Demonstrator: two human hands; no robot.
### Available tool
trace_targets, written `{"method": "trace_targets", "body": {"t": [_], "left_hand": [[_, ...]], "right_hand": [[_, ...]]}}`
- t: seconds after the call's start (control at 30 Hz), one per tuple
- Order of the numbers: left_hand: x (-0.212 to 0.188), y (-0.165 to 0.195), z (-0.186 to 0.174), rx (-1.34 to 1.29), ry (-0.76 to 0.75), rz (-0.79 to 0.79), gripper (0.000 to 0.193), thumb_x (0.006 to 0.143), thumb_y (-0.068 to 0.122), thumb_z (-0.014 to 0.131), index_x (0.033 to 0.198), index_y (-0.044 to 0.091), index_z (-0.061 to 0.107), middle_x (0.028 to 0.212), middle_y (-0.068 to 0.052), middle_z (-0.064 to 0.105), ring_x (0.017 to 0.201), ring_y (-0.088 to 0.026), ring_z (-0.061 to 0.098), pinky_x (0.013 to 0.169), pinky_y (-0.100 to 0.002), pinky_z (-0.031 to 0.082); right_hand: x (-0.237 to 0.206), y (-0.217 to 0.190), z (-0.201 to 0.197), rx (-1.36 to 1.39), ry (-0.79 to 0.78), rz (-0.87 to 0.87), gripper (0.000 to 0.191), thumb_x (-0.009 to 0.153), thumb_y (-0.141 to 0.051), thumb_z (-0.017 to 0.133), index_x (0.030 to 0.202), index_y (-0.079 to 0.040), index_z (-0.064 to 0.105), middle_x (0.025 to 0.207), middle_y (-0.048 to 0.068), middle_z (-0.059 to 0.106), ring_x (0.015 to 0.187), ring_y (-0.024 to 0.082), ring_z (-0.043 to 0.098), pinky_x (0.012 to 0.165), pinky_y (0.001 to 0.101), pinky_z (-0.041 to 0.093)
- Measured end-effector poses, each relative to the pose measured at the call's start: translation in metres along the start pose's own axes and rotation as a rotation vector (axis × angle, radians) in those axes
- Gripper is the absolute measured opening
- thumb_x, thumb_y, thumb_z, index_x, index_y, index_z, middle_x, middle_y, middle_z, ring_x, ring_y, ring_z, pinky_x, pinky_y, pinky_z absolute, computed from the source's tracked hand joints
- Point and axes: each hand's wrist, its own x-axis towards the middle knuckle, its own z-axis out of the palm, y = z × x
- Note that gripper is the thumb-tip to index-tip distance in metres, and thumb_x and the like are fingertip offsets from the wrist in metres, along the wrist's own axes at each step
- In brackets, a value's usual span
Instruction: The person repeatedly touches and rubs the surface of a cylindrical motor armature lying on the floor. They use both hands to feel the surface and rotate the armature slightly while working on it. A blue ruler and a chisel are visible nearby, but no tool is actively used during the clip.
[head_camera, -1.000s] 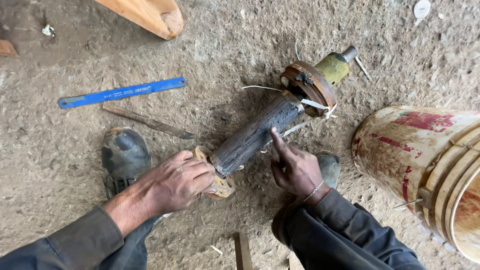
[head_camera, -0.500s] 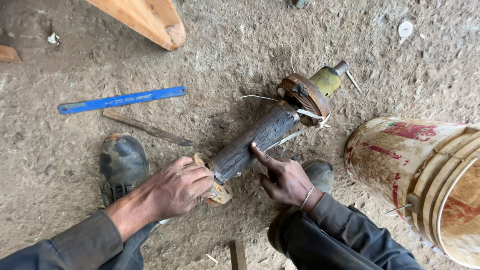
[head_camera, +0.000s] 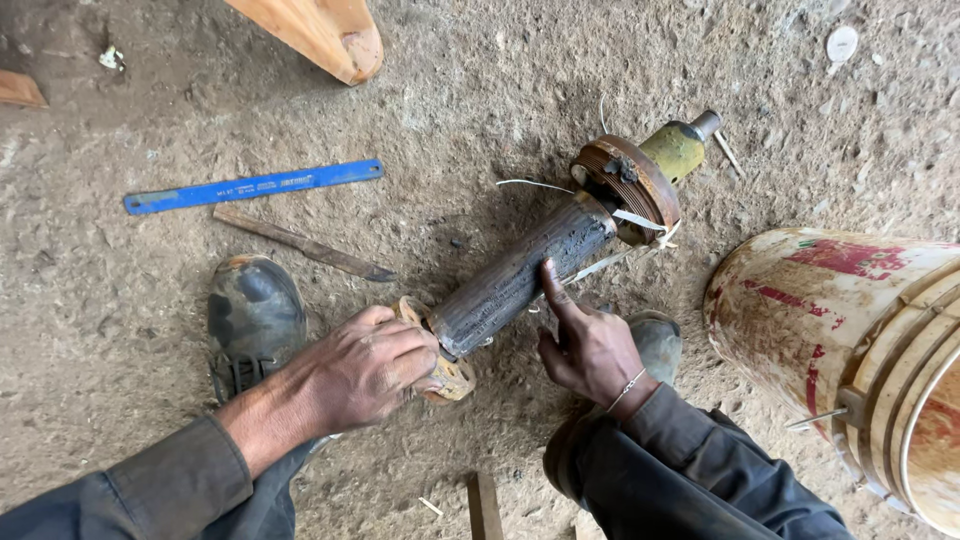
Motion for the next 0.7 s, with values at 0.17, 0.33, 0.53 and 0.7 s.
{"method": "trace_targets", "body": {"t": [0.17,0.33,0.53,0.7], "left_hand": [[-0.001,-0.001,0.002,0.02,-0.067,-0.049,0.025,0.077,0.004,0.076,0.102,0.002,0.071,0.106,-0.01,0.073,0.101,-0.023,0.069,0.092,-0.044,0.048],[0.003,0.0,0.004,0.036,-0.065,-0.042,0.023,0.082,0.008,0.076,0.103,0.003,0.07,0.106,-0.009,0.073,0.099,-0.023,0.069,0.093,-0.045,0.048],[0.004,0.0,0.004,0.027,-0.121,-0.107,0.022,0.081,0.006,0.076,0.102,0.004,0.071,0.106,-0.008,0.073,0.1,-0.024,0.069,0.091,-0.045,0.048],[-0.002,-0.005,0.009,0.051,-0.049,-0.011,0.029,0.078,0.004,0.076,0.106,0.002,0.07,0.112,-0.012,0.073,0.103,-0.023,0.069,0.098,-0.047,0.048]], "right_hand": [[0.0,-0.018,-0.005,0.023,-0.077,0.01,0.1,0.079,-0.015,0.067,0.163,-0.006,0.013,0.065,0.016,0.069,0.05,0.033,0.067,0.055,0.046,0.06],[-0.001,-0.017,-0.011,0.01,-0.106,-0.084,0.101,0.074,-0.017,0.069,0.163,-0.009,0.021,0.078,0.02,0.071,0.049,0.034,0.065,0.053,0.0472,0.058],[0.001,0.002,-0.008,0.143,-0.141,-0.107,0.073,0.094,-0.022,0.068,0.16,-0.02,0.034,0.09,0.012,0.077,0.048,0.024,0.062,0.054,0.0341,0.059],[-0.003,0.003,-0.016,0.038,-0.047,0.062,0.091,0.083,-0.016,0.068,0.162,-0.013,0.024,0.066,0.016,0.068,0.051,0.031,0.066,0.057,0.045,0.057]]}}
